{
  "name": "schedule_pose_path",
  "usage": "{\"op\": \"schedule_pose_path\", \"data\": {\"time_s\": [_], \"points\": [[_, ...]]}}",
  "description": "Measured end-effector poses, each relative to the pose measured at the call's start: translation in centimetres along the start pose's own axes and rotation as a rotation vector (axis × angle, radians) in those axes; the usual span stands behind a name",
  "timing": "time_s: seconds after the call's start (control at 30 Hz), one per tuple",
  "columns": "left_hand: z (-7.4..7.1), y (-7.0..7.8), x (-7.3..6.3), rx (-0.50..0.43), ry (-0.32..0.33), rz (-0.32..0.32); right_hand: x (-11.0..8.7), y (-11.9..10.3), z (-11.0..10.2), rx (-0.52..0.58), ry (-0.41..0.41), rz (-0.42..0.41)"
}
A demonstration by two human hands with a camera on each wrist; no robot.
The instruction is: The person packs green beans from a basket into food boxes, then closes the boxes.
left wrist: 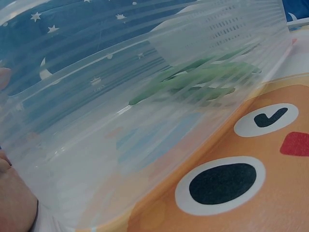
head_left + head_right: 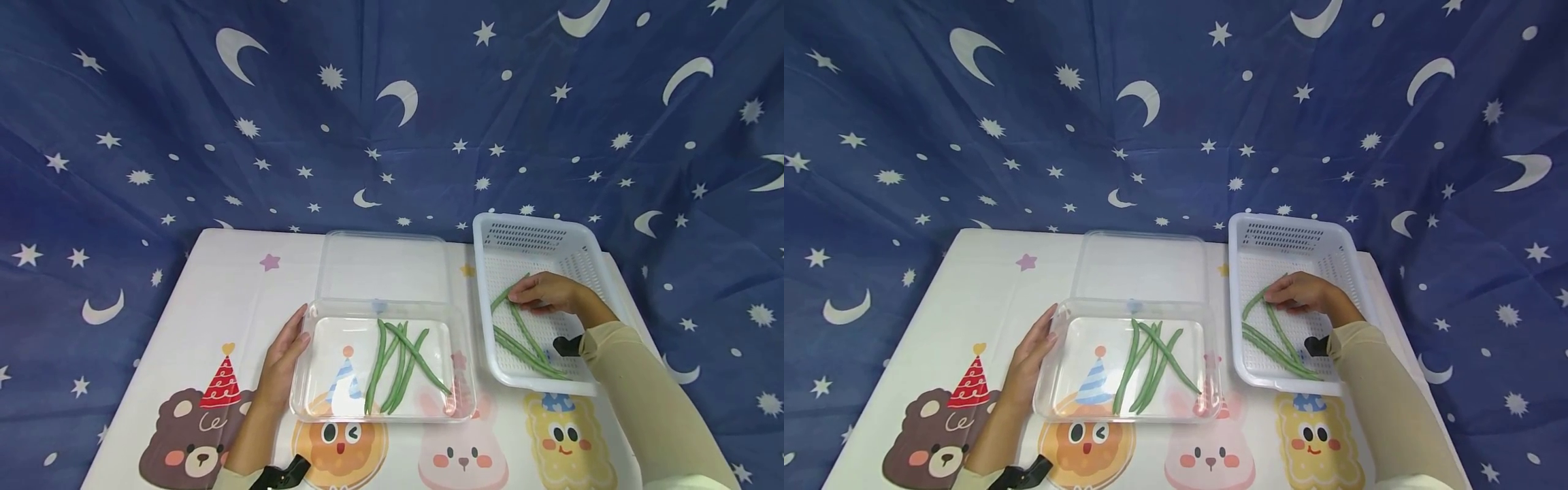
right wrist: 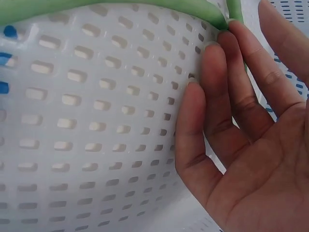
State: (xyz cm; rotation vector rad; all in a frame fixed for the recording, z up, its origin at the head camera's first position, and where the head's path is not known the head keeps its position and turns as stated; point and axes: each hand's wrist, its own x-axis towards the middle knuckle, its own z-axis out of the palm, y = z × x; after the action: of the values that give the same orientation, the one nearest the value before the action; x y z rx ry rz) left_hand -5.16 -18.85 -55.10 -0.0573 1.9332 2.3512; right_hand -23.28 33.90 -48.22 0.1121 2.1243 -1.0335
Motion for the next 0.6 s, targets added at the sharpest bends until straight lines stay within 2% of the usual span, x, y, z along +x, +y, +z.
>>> {"op": "schedule_pose_path", "data": {"time_s": [0.37,0.6], "points": [[0.05,0.06,-0.29,-0.005,0.014,-0.028,0.15,0.55,-0.03,-0.015,0.000,0.010],[0.06,0.01,-0.11,0.003,0.012,-0.015,-0.19,0.62,-0.50,-0.012,-0.012,-0.062]]}}
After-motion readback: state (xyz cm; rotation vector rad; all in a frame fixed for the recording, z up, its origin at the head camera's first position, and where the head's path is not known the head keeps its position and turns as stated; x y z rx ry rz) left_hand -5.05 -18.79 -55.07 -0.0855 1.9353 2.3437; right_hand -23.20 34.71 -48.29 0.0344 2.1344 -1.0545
